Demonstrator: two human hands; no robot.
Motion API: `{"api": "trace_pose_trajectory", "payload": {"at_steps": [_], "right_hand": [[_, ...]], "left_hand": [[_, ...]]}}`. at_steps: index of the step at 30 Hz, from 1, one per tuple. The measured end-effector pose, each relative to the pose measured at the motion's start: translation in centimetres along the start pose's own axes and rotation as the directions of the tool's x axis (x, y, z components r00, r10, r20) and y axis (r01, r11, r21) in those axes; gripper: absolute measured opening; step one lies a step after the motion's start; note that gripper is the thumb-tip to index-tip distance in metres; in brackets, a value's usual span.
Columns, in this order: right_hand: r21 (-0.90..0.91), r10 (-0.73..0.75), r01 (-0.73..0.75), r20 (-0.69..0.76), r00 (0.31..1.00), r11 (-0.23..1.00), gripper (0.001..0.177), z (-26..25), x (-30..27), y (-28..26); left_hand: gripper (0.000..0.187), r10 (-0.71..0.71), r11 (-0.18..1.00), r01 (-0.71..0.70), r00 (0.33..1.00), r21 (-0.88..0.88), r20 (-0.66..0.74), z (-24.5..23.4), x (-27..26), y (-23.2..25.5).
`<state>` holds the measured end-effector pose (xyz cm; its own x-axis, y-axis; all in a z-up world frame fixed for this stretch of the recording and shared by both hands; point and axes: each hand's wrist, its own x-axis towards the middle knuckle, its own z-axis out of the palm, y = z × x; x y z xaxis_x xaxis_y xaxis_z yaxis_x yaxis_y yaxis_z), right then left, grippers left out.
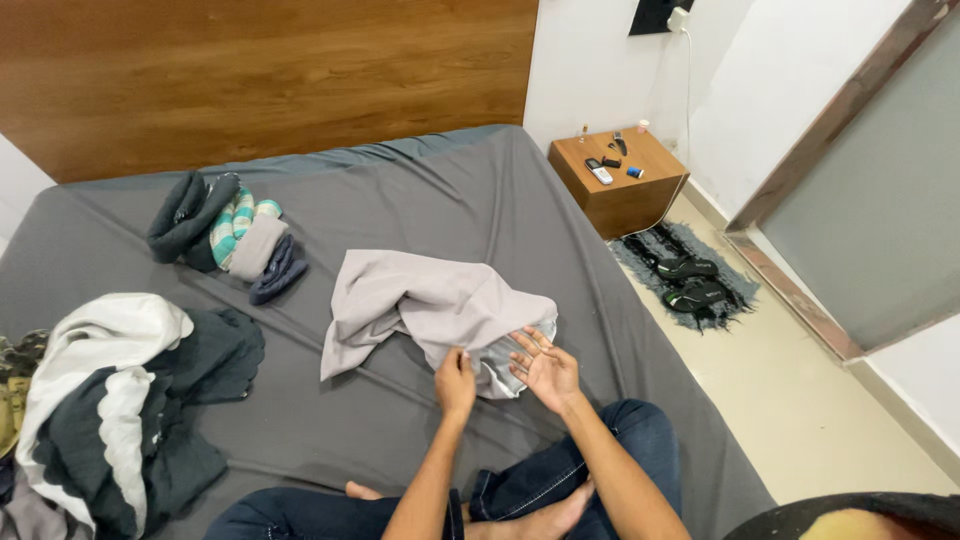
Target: The person sits on a bed and folds several pieces of clothing, including a light-colored shirt and a dark garment, into compact bundles. The person smooths and rolls the items, then places them into a growing stack on the bed.
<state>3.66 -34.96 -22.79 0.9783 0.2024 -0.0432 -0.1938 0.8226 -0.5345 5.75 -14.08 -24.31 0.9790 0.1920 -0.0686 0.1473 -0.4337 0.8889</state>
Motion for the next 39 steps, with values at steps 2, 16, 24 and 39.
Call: {"api": "trace_pose_trajectory", "payload": {"at_steps": [2,16,24,39], "right_hand": [[-0.055,-0.017,0.014,-0.064,0.998,0.998,0.049,-0.8,0.4,-0.5],[-0.999,-0.581,-0.037,-0.053,0.812,0.04,0.069,-3.2,2.1,4.1],[-0.98,-0.537,0.048,0.148,0.831,-0.196,0.07,0.0,0.7,4.0],[-0.979,-0.497,-0.12,-0.022,0.867,-0.166,0.052,1.6,0.2,3.9]], "left_hand": [[0.029,-0.079,0.957,0.062,0.996,-0.283,-0.048,-1.3,1.3,0.0],[0.053,0.125,0.973,-0.103,0.987,0.207,-0.096,-14.4,-0.6,2.0],[0.039,0.374,0.927,-0.374,0.927,0.011,-0.021,-16.6,-4.5,1.4],[0.029,0.481,0.842,-0.452,0.876,0.296,-0.031,-23.1,-9.6,7.0]]}}
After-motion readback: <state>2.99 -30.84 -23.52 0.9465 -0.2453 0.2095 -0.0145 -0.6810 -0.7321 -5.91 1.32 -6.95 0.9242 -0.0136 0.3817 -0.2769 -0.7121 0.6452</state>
